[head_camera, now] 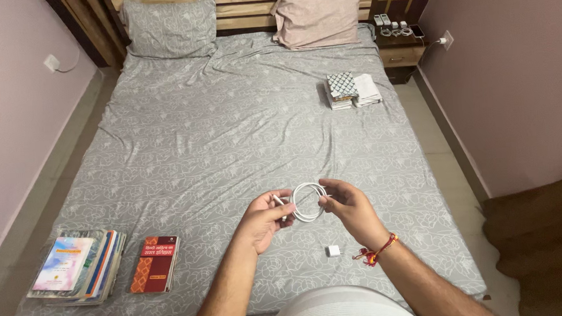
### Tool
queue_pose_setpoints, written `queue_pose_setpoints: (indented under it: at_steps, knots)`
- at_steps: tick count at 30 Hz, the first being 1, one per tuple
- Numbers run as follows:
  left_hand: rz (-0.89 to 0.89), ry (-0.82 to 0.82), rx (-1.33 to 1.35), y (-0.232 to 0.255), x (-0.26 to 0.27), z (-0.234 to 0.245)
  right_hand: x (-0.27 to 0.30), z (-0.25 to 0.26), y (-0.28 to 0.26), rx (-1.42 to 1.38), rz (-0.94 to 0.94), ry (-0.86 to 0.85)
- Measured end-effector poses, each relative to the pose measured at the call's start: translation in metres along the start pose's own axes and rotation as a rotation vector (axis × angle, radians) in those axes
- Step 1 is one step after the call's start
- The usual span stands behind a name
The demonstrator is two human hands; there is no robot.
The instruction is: The person picks up a coiled white cable from a bed, carries it to a nightstand, and places it there; they then pick up a folded white garment and carry it across the room.
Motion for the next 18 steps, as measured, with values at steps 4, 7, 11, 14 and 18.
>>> queue_pose_setpoints:
  at_steps: [4,7,11,14,18]
  knots:
    - [0.079,-0.045,0.08,0.017,0.017,-0.012,0.004,0.002,-0.014,0.045,0.002,-0.016]
    - [0.101,-0.123,0.057,0.022,0.023,-0.013,0.004,0.002,-0.018,0.103,0.014,-0.034]
    - [0.11,-0.17,-0.043,0.02,0.023,-0.013,0.004,0.0,-0.024,0.201,0.107,-0.06]
    - [0.116,-0.19,-0.114,0.018,0.024,-0.011,0.008,-0.004,-0.031,0.263,0.168,-0.052]
    - [0.063,-0.152,-0.074,0.011,0.017,-0.01,0.016,-0.016,-0.039,0.257,0.121,-0.069]
Point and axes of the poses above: each hand's wrist, its own x-axis away from the middle knuckle, its own z-axis out of the back of the hand, y = z × x, the point moved 6 cm from there along -x, towards the middle knuckle, and after that the axes turned 9 degrees about y, right-handed, at the moved point
